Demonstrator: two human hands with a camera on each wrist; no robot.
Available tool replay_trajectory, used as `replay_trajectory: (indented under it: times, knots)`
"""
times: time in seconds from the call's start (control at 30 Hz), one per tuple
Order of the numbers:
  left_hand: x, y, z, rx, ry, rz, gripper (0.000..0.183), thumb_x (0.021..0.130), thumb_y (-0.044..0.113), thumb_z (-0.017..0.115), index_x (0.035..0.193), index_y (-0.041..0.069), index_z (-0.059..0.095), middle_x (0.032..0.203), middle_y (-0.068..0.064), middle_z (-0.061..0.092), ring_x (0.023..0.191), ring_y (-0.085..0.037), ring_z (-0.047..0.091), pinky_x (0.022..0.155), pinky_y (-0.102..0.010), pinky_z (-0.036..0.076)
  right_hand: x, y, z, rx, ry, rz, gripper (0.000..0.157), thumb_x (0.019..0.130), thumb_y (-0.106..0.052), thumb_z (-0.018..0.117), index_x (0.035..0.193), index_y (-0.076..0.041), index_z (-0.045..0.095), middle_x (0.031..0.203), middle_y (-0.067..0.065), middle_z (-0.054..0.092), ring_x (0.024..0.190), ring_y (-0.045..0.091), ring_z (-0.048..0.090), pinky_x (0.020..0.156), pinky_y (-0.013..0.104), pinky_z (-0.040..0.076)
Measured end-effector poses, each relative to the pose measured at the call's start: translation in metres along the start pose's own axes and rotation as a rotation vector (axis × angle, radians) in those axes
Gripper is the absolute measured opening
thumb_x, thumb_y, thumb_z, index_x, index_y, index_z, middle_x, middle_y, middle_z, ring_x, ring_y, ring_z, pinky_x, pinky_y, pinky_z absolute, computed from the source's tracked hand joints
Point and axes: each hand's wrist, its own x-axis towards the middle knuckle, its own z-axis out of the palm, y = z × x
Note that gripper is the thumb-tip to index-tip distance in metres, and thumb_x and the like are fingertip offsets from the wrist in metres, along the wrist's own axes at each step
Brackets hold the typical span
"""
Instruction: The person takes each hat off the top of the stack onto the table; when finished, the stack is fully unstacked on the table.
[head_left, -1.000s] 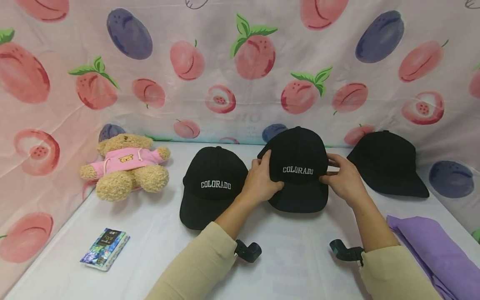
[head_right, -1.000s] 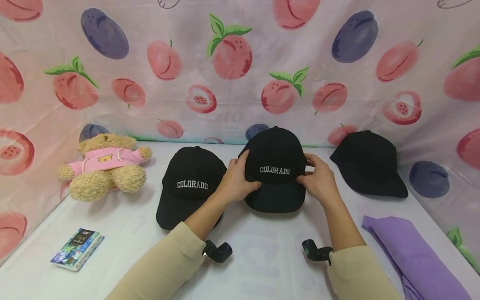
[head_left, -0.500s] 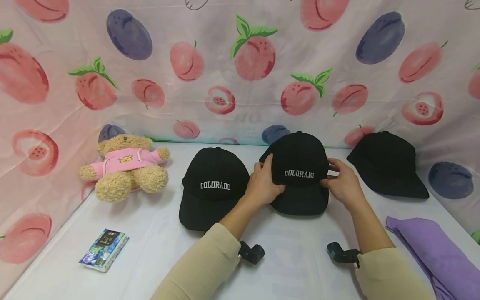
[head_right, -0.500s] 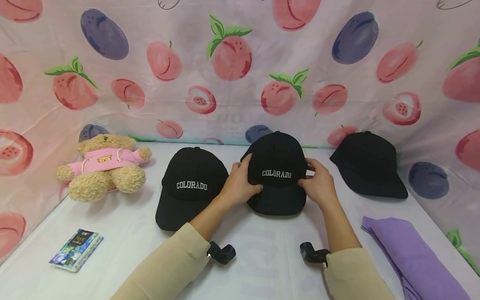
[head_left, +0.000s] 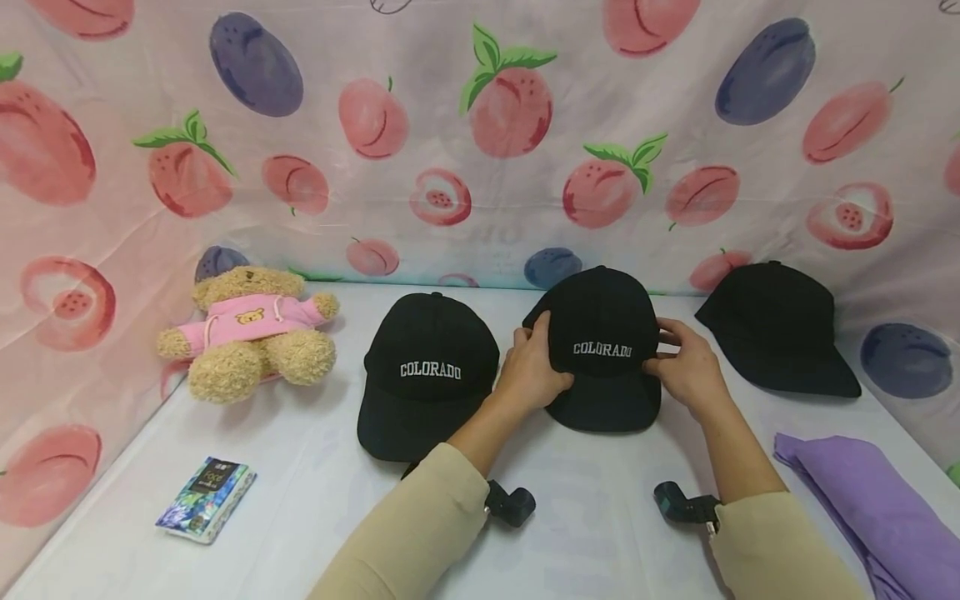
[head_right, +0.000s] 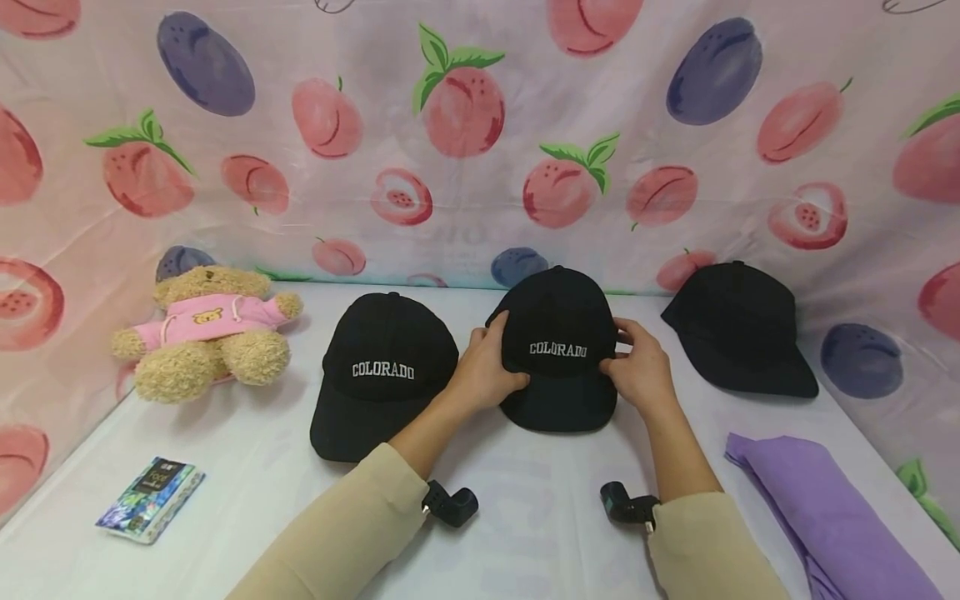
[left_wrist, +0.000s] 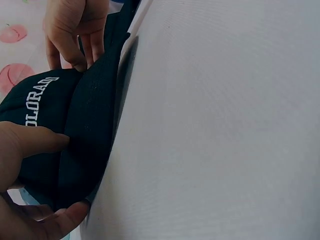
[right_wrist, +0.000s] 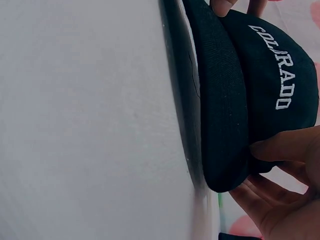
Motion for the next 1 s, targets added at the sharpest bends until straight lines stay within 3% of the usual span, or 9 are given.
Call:
replay_trajectory:
  times: [0.23, 0.6, 1.0]
  knots:
    - [0.006, 0.006, 0.006, 0.038, -0.019, -0.019, 0.103, 0.086, 0.021, 0.083, 0.167, 0.024, 0.019, 0.152, -0.018, 0.041, 0.128, -0.039, 0.055, 0.105, -0.048, 0.05, 0.003, 0.006, -0.002, -0.009, 0.021, 0.0, 0.073, 0.092, 0.0, 0.063, 0.158, 0.002, 0.032, 0.154, 0.038, 0.04, 0.134, 0.054, 0.051, 0.109, 0.064, 0.045]
    - [0.013, 0.012, 0.011, 0.076, -0.011, -0.023, 0.101, 0.085, 0.023, 0.084, 0.166, 0.022, 0.023, 0.149, -0.018, 0.044, 0.124, -0.037, 0.058, 0.103, -0.047, 0.051, 0.005, 0.012, -0.001, 0.043, 0.016, 0.057, 0.077, 0.094, 0.0, 0.06, 0.162, 0.002, 0.024, 0.157, 0.037, 0.035, 0.139, 0.055, 0.045, 0.112, 0.064, 0.041]
    - [0.019, 0.012, 0.011, 0.108, -0.021, -0.015, 0.099, 0.086, 0.026, 0.083, 0.165, 0.02, 0.024, 0.149, -0.019, 0.045, 0.122, -0.036, 0.061, 0.101, -0.045, 0.053, 0.01, 0.019, 0.004, 0.129, 0.028, 0.027, 0.083, 0.094, -0.001, 0.063, 0.164, -0.002, 0.019, 0.16, 0.035, 0.032, 0.145, 0.054, 0.04, 0.115, 0.062, 0.037]
